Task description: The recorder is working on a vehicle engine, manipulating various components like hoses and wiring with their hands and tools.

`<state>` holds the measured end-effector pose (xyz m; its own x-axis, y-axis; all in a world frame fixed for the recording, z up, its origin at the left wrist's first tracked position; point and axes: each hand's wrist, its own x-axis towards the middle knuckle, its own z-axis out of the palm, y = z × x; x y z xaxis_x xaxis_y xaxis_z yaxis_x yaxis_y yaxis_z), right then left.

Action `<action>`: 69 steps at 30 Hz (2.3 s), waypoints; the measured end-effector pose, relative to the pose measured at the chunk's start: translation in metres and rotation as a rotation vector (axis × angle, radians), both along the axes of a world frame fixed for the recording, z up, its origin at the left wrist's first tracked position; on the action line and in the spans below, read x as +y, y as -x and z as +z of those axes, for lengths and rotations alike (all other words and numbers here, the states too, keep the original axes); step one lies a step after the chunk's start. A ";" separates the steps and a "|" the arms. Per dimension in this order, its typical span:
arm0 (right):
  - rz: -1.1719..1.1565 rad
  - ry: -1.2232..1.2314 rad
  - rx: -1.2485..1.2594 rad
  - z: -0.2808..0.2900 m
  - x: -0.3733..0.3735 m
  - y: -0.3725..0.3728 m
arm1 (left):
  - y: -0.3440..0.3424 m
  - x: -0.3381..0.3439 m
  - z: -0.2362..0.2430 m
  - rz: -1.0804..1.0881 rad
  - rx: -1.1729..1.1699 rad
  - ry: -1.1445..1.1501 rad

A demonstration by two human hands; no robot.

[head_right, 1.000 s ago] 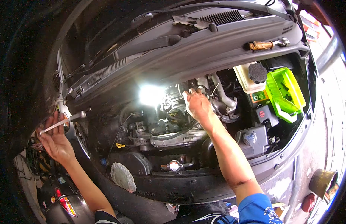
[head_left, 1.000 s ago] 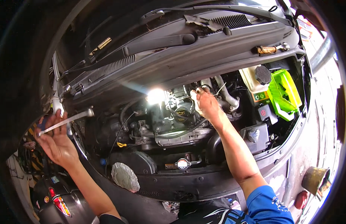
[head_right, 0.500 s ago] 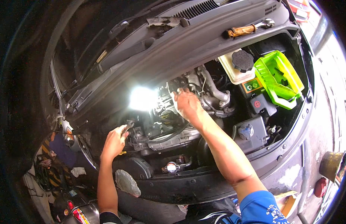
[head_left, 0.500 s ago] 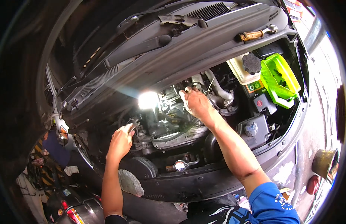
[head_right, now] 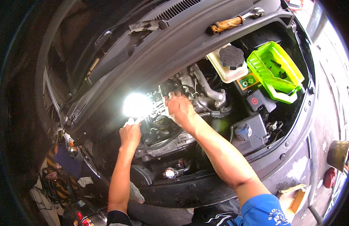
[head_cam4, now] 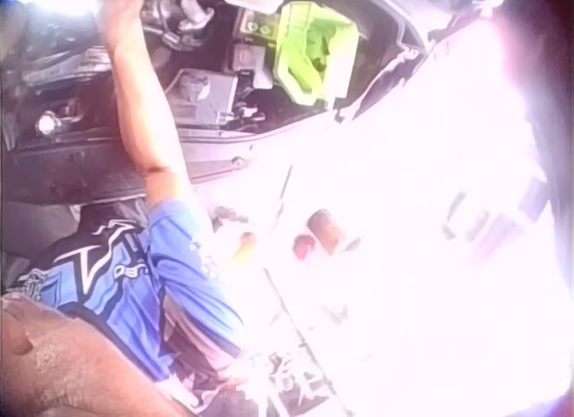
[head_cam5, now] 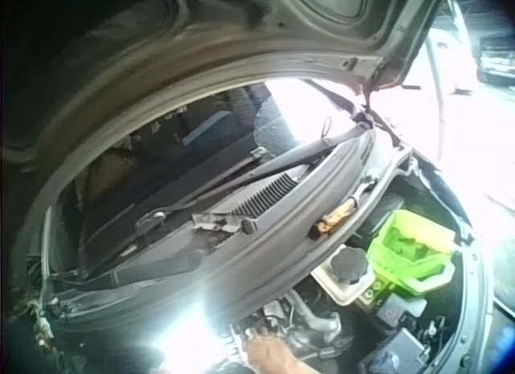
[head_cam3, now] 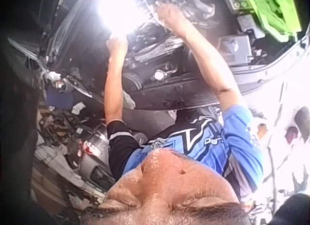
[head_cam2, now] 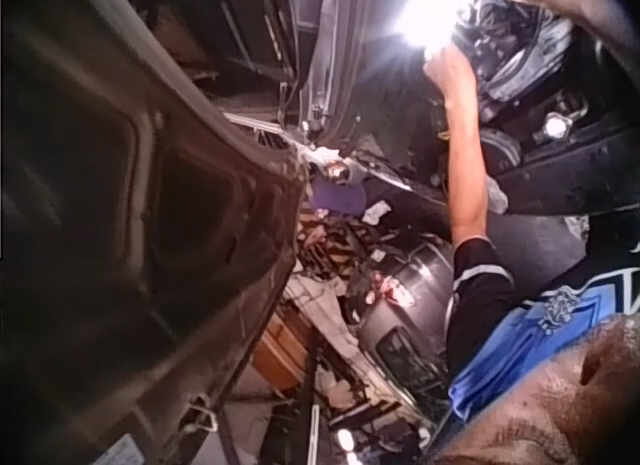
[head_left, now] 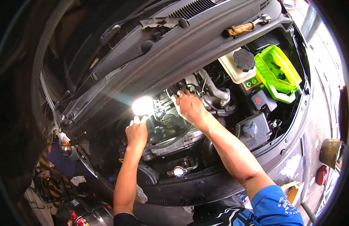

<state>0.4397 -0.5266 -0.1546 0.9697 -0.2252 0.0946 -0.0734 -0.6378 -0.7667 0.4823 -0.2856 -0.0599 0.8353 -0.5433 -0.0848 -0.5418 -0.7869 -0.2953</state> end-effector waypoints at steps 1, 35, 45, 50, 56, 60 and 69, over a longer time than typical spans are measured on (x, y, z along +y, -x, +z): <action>0.002 0.037 -0.123 -0.003 -0.001 0.001 | 0.001 -0.003 -0.002 -0.023 -0.027 -0.001; 0.032 0.218 -0.099 0.013 0.002 0.007 | -0.029 0.037 -0.013 0.054 0.117 0.117; -0.098 0.143 -0.156 -0.018 0.004 -0.007 | -0.030 0.043 -0.004 -0.011 -0.019 0.213; -0.008 0.066 -0.049 -0.007 0.000 -0.005 | -0.005 0.026 0.011 -0.046 -0.046 0.127; -0.005 0.125 -0.114 0.002 0.003 -0.002 | -0.001 -0.012 0.022 -0.186 -0.051 -0.001; 0.021 0.136 -0.004 0.003 -0.001 -0.003 | 0.003 -0.046 0.025 -0.193 -0.048 -0.042; -0.103 0.039 -0.019 -0.006 -0.001 -0.002 | -0.013 -0.009 0.005 -0.186 -0.020 0.191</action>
